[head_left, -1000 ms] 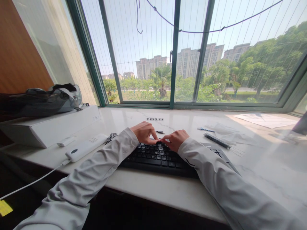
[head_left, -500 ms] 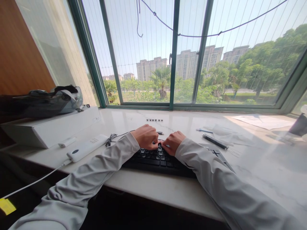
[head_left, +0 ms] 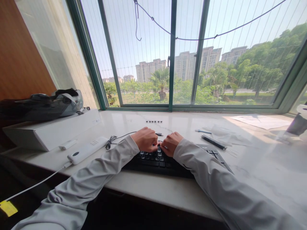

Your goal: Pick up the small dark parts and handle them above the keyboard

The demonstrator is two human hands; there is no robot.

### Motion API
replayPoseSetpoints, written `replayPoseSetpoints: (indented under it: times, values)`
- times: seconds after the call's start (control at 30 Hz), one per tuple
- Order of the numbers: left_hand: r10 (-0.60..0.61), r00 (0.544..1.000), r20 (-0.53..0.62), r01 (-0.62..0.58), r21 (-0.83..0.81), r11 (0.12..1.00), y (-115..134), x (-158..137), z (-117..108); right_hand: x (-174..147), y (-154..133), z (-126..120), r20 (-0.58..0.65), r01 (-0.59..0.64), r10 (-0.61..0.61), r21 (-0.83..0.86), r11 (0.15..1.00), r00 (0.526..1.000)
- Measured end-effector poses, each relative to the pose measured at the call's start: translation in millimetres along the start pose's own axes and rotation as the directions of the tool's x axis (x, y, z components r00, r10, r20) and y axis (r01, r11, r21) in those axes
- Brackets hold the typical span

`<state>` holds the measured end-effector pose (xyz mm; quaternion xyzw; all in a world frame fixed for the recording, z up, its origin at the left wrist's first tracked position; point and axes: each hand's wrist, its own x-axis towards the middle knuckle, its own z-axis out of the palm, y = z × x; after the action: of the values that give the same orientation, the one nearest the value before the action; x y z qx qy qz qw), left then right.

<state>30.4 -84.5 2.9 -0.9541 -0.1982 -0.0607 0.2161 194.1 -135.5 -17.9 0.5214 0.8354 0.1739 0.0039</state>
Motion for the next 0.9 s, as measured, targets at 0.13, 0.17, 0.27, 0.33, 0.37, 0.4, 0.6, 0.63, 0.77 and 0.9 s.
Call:
replayPoseSetpoints:
  times: [0.13,0.17,0.27,0.33,0.37,0.4,0.6,0.63,0.77,0.9]
  values:
    - [-0.012,1.0,0.004,0.012,-0.048,0.999,1.2,-2.8,2.4,0.9,0.8,3.6,-0.024,0.014,-0.014,0.0,1.0,1.0]
    - [-0.011,1.0,0.002,0.011,-0.065,0.998,0.7,-3.2,4.0,1.4,1.1,4.9,-0.03,0.015,-0.015,0.0,1.0,0.999]
    - [0.008,1.0,-0.025,-0.011,-0.121,0.993,-3.8,-3.8,10.1,2.9,2.4,8.0,-0.046,0.021,-0.021,-0.005,1.0,0.999]
    - [0.036,0.998,-0.052,-0.044,-0.163,0.986,-9.2,-4.7,14.1,3.3,3.7,8.0,-0.054,0.017,-0.018,-0.002,1.0,0.998]
    - [0.053,0.996,-0.066,-0.065,-0.188,0.98,-12.6,-5.5,16.0,3.2,4.4,7.3,-0.06,0.01,-0.01,0.002,1.0,0.998]
    - [0.062,0.995,-0.08,-0.078,-0.214,0.974,-16.3,-6.4,17.7,2.9,5.3,6.2,-0.065,-0.003,0.003,0.007,1.0,0.998]
    - [-0.264,0.941,-0.214,0.197,-0.29,0.937,-40.5,-13.8,25.7,-1.3,11.0,1.4,-0.11,-0.114,0.121,0.07,0.991,0.986]
    - [-0.329,0.92,-0.213,0.264,-0.283,0.922,-44.1,-14.5,27.1,-1.6,11.4,2.0,-0.106,-0.105,0.115,0.089,0.99,0.988]
    - [-0.535,0.832,-0.148,0.505,-0.202,0.839,-56.8,-14.6,36.2,-0.8,10.7,5.6,-0.027,-0.069,0.073,0.133,0.989,0.997]
    - [-0.667,0.743,-0.055,0.658,-0.123,0.743,-69.3,-14.1,48.2,0.8,8.9,6.8,-0.035,-0.07,0.076,0.155,0.985,0.997]
